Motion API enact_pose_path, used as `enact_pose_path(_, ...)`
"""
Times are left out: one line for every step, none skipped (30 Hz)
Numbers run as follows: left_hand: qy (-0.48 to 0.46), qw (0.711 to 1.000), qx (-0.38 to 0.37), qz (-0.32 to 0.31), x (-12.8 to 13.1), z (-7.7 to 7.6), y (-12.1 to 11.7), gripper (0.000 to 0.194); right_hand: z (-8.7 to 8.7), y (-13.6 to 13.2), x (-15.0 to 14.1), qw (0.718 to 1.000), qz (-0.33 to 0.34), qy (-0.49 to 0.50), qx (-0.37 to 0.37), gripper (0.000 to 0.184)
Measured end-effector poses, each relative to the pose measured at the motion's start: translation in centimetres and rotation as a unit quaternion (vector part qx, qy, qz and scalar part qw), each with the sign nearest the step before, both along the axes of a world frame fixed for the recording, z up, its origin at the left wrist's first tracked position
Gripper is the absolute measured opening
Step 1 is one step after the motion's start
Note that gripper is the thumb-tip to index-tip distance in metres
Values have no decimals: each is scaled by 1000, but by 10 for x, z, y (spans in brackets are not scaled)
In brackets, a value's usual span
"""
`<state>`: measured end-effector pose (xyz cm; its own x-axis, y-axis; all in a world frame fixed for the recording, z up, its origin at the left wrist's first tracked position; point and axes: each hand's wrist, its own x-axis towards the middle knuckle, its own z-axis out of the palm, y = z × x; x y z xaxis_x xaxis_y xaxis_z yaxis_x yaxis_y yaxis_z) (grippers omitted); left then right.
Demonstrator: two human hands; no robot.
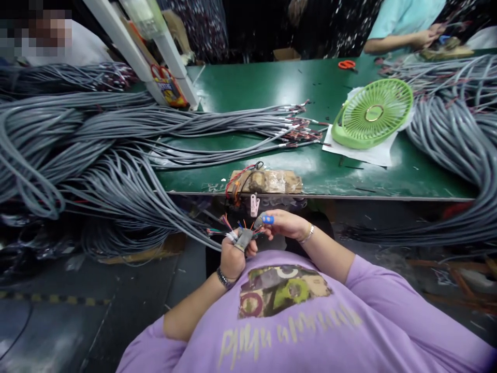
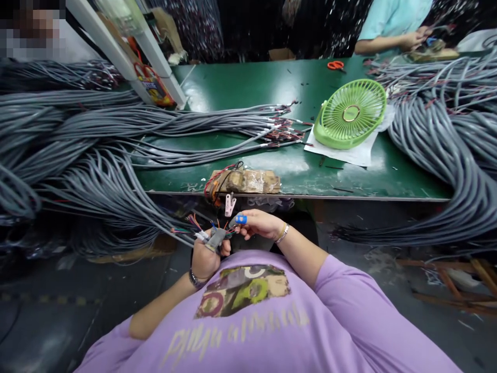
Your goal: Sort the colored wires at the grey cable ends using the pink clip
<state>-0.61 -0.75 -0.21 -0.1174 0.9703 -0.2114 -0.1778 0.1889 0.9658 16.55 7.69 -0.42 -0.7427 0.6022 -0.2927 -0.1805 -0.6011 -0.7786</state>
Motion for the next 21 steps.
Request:
enact_pose_path(1, 1000, -1, -3, 0, -1, 0, 39, 1, 0, -2, 1000, 5, -10, 6, 41)
enact_pose_path(3, 1000, -1, -6, 0, -2, 1, 39, 3, 1, -4, 1000, 8, -23, 13, 41)
enact_pose_path(7, 1000, 0, -12, -1, -3, 1, 39, 4, 2, -6, 999, 8, -39, 24, 42)
enact_pose_path(12, 1000, 0, -20, -1, -2, 2, 39, 6, 3, -8, 998, 5, -55, 39, 42)
enact_pose_path(19, 999, 0, -33, -1, -2, 2, 39, 7, 3, -10, 996, 0, -70, 58, 41)
enact_pose_path(28, 998, -2, -49, 0, -1, 3, 39, 8, 4, -12, 993, -7, -84, 82, 40)
enact_pose_path(38, 997, -6, -71, 0, 1, 3, 39, 10, 5, -13, 990, -13, -94, 106, 39)
enact_pose_path(48, 994, -14, -97, 0, 4, 4, 39, 12, 5, -14, 986, -12, -101, 129, 38)
enact_pose_path(59, 990, -24, -124, 0, 6, 5, 40, 13, 5, -14, 983, -3, -107, 150, 37)
enact_pose_path(69, 985, -38, -155, 0, 9, 6, 40, 15, 4, -14, 979, 8, -112, 172, 35)
enact_pose_path(77, 979, -52, -182, 0, 11, 7, 40, 17, 3, -13, 973, 18, -117, 196, 32)
enact_pose_path(82, 973, -64, -205, -1, 13, 8, 40, 19, 2, -12, 965, 19, -126, 228, 30)
enact_pose_path(88, 968, -71, -225, -2, 15, 9, 40, 21, 0, -11, 954, 10, -134, 268, 27)
enact_pose_path(99, 962, -75, -244, -2, 16, 10, 41, 22, -2, -10, 940, 4, -142, 309, 24)
enact_pose_path(112, 957, -74, -259, -3, 17, 11, 41, 24, -4, -10, 925, -6, -155, 347, 22)
enact_pose_path(123, 952, -71, -271, -4, 17, 11, 41, 25, -6, -10, 909, -14, -169, 381, 20)
enact_pose_path(136, 951, -67, -270, -4, 18, 12, 40, 25, -8, -9, 898, -25, -177, 401, 19)
enact_pose_path(147, 951, -67, -265, -4, 18, 13, 39, 25, -9, -9, 896, -32, -176, 406, 18)
enact_pose_path(155, 951, -65, -259, -3, 18, 13, 37, 25, -10, -8, 898, -38, -173, 402, 19)
enact_pose_path(161, 953, -61, -249, -2, 19, 14, 33, 24, -10, -6, 906, -41, -167, 387, 19)
enact_pose_path(163, 956, -53, -237, -1, 20, 14, 28, 22, -10, -4, 919, -42, -155, 360, 19)
